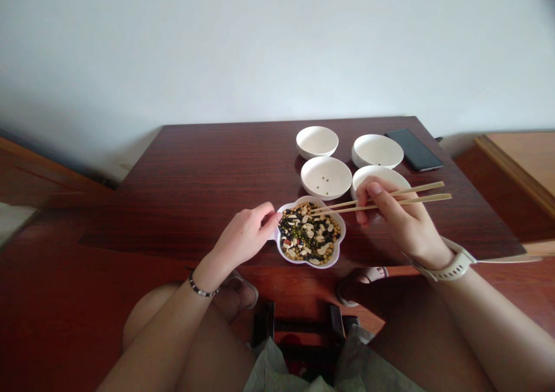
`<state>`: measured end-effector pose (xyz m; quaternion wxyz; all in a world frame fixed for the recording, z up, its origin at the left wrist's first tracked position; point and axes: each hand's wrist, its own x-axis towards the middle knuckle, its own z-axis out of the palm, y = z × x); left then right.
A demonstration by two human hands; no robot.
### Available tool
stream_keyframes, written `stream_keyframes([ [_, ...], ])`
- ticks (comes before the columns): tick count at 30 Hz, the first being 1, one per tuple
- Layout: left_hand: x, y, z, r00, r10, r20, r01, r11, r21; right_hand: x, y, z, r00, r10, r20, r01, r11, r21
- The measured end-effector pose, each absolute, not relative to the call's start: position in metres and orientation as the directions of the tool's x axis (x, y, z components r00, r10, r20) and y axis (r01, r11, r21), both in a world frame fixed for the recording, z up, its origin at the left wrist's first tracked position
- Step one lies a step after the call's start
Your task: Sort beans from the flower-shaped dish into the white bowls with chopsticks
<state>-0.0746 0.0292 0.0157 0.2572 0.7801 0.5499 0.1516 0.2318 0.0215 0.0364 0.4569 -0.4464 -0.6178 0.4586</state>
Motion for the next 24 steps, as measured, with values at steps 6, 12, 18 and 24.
stream_keyframes([
  [6,-0.0746,0.0286,0.0157,0.346,0.937,-0.046,0.785,-0.263,0.561,0.2340,0.0234,0.0346,-0.174,0.971,0.163,0.062,0.176,-0.983],
  [12,-0.0746,0.0292,0.0158,0.349,0.936,-0.051,0.785,-0.262,0.562,0.2351,0.0231,0.0332,-0.209,0.974,0.090,0.061,0.105,-0.993],
  [18,-0.0737,0.0294,0.0171,0.346,0.937,-0.046,0.781,-0.261,0.568,0.2315,0.0208,0.0348,-0.233,0.968,0.089,0.088,0.112,-0.990],
  [24,-0.0733,0.0295,0.0179,0.348,0.936,-0.049,0.782,-0.262,0.565,0.2279,0.0205,0.0338,-0.228,0.967,0.116,0.113,0.144,-0.983],
])
